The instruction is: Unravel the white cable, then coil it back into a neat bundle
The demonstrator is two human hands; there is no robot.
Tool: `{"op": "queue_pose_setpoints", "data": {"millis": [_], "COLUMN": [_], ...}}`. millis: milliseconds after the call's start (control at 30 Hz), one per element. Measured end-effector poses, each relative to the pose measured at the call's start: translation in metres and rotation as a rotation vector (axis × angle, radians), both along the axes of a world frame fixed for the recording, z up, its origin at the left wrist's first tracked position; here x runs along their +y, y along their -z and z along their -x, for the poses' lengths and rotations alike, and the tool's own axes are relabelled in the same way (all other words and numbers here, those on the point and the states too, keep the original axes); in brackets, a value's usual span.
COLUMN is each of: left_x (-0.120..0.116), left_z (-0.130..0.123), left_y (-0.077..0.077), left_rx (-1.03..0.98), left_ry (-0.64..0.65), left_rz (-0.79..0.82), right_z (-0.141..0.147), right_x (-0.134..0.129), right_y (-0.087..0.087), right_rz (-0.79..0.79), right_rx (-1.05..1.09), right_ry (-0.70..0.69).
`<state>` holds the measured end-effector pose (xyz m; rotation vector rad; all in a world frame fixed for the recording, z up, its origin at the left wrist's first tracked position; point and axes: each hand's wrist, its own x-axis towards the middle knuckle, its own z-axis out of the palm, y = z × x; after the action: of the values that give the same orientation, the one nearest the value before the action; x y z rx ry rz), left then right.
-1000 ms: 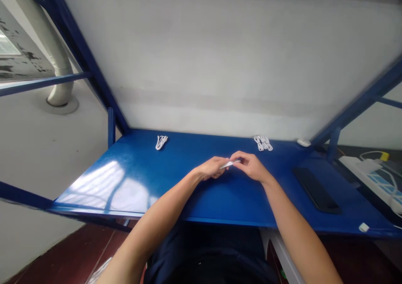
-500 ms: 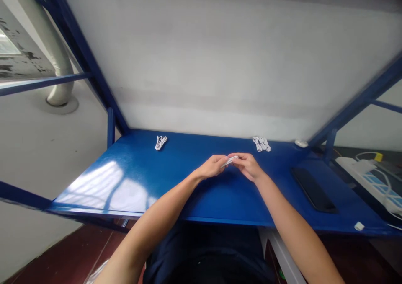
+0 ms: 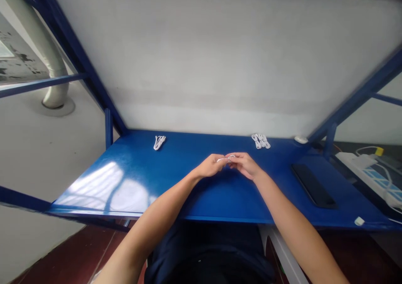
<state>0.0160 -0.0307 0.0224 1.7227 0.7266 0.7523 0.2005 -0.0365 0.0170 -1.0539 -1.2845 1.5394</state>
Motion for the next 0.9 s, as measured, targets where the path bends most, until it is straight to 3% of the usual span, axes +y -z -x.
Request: {"op": "queue_pose_setpoints", "data": {"millis": [67,233,333,433,567,767,900], "left_x": [0.002,0.007,0.008,0.010,0.012,0.004,-0.004], "left_z": [-0.001,-0.003,-0.002,-0.003,-0.005,-0.004,-0.005], "left_y": [0.001,0.003,0.005,0.008,0.013,0.010,0.008], "left_rx": [-0.041,-0.155,-0.179,-0.143,-0.053,0.274,0.481], "left_ry": [-0.045,-0.080,-0.096,-0.139,-0.219,-0.315,-0.293], "left_rz": [0.106,0.328,0.347,0.279,0.057,-0.339,-0.382], "right_z": [0.002,0.004,0.005,0.010,0.020,0.023,0.019], "right_x": [0.000,0.001,-0.002,-0.007,-0.011,-0.009,-0.007], "right_y": [0.001,0.004,0.005,0.004,0.000,-0.002,-0.002], "right_rz": [-0.109,-0.476,-0.505,-0.452,-0.353,0.066,0.224], "right_rx": [-0.115,-0.358,-0.448,-0.475,-0.377,0.020,0.104], "right_ry": [0.066,0.398,0.394,0.223,0.172,0.148,0.083]}}
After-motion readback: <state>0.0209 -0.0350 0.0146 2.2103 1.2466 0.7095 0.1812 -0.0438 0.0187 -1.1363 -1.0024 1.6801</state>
